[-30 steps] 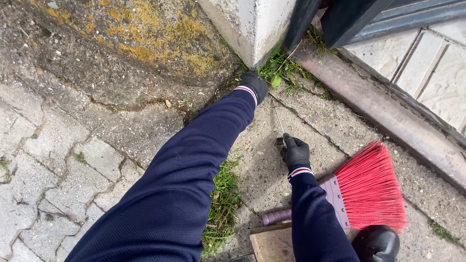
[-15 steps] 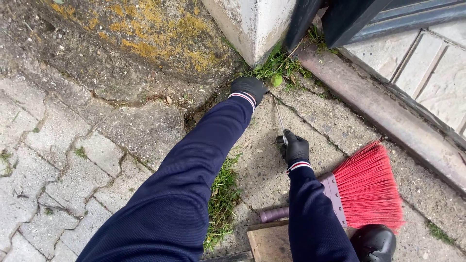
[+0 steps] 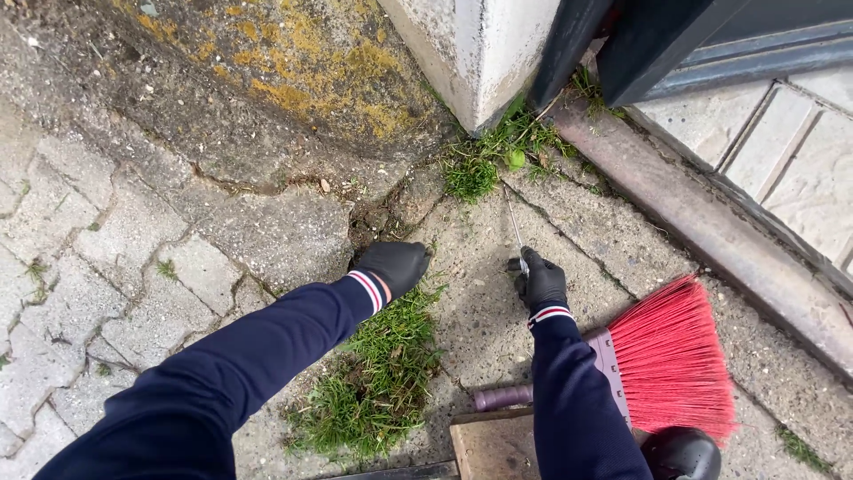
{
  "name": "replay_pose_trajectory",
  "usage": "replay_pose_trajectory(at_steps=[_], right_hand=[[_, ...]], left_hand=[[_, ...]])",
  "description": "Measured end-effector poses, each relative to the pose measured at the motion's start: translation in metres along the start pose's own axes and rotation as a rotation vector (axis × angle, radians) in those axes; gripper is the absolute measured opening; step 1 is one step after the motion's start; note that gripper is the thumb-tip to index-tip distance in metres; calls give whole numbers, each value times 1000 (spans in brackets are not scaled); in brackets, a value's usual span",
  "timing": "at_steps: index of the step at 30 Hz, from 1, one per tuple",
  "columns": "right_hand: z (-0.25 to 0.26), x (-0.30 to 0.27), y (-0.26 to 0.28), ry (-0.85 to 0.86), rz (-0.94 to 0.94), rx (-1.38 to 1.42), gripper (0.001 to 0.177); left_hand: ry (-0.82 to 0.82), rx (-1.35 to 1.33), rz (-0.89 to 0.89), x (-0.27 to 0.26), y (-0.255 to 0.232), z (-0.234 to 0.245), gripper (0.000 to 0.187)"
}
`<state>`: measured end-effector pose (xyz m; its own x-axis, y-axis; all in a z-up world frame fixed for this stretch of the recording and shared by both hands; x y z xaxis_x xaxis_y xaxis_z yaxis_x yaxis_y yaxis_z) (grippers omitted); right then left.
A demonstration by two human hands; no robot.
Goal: Removing weeds and debris from a pavement crack using a small metal tool
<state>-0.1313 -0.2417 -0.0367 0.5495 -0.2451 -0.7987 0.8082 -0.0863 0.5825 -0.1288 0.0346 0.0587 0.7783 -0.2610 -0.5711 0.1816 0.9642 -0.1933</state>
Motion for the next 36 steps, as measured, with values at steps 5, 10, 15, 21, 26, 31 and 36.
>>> replay_pose_trajectory(at_steps=[5, 10, 15, 21, 26, 31, 36], right_hand=[[-1, 18, -15, -1, 24, 17, 40], [-4, 18, -17, -16, 58, 5, 41], [4, 59, -45, -42, 75, -39, 41], [-2, 37, -30, -34, 49, -1, 38], [-1, 32, -26, -43, 35, -20, 38], [0, 31, -24, -35, 46, -7, 38], [2, 20, -14, -45, 30, -32, 38]], left_hand=[[31, 246, -122, -45, 14, -9, 53], [-195, 227, -273, 18, -76, 69, 61], [-503, 637, -463, 186, -84, 5, 61], [-755, 629, -481, 274, -20, -18, 39], [-425, 535, -262, 309, -22, -19, 49], [-344, 488, -237, 262, -29, 19, 46], [-321, 236, -160, 186, -42, 75, 38]])
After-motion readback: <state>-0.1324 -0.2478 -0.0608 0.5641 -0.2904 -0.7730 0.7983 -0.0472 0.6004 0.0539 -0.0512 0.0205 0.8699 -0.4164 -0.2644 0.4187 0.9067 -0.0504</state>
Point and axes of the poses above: each hand's wrist, its own x-axis towards the middle knuckle, its own z-axis out of the back of the hand, y = z × x, the point moved 6 cm from there along x, towards the middle knuckle, and after that the axes turned 2 degrees about -z, right-handed, at the moved point
